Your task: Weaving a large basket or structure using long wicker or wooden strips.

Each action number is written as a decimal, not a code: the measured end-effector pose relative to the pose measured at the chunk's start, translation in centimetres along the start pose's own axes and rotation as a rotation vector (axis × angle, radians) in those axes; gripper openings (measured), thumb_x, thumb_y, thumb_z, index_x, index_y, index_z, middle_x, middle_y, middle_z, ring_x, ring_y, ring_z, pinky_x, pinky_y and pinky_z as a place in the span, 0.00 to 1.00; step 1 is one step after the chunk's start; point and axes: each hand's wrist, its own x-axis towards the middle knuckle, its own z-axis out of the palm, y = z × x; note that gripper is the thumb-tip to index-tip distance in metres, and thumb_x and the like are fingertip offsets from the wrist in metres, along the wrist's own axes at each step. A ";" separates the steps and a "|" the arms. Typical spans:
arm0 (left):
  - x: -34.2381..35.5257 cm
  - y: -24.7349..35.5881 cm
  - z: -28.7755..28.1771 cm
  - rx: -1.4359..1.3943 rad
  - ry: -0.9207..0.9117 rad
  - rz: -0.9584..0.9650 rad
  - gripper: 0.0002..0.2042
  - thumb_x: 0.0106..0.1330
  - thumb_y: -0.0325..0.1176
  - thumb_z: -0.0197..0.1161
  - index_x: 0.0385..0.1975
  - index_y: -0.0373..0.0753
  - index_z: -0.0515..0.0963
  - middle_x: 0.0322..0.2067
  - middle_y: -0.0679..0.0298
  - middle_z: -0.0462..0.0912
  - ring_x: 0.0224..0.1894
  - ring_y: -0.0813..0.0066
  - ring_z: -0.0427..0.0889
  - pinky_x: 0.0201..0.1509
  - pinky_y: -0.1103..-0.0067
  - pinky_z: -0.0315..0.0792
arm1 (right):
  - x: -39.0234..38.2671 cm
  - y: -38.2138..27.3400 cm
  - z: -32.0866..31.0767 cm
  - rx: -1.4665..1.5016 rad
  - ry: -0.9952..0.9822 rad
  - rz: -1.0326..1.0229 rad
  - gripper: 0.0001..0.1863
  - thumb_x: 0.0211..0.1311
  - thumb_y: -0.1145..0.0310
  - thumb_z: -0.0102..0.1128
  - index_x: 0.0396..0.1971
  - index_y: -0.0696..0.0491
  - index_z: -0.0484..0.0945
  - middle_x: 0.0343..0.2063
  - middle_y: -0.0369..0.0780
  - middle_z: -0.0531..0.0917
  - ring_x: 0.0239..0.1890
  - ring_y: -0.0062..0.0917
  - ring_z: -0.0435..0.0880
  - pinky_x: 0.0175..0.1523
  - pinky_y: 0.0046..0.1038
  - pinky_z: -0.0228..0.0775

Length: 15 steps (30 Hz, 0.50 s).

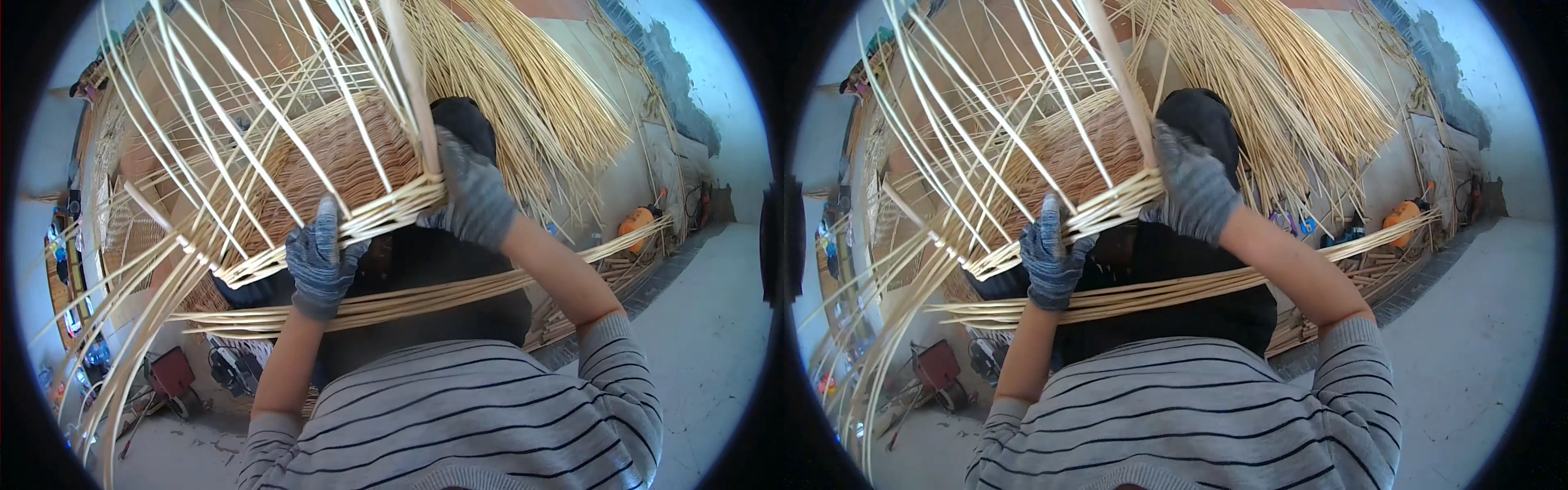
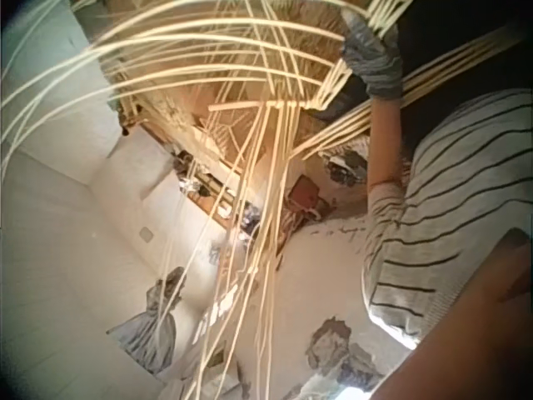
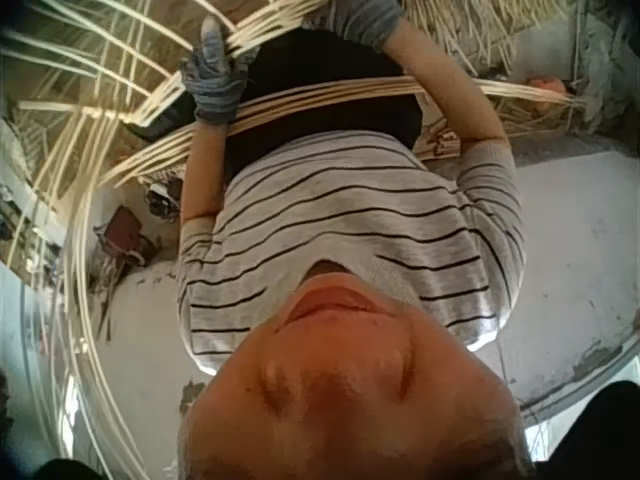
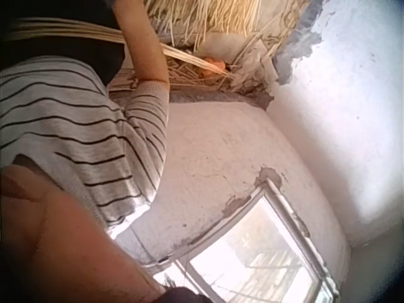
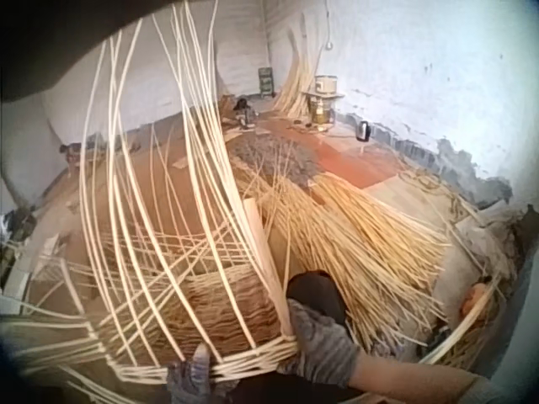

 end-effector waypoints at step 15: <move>0.8 -5.9 -11.4 -0.467 -0.114 0.106 0.06 0.54 0.32 0.63 0.31 0.44 0.78 0.38 0.58 0.80 0.36 0.66 0.80 0.43 0.76 0.72 | -5.1 -4.3 4.8 -0.310 0.075 -0.190 0.31 0.41 0.52 0.65 0.49 0.43 0.70 0.45 0.41 0.72 0.51 0.37 0.67 0.58 0.44 0.48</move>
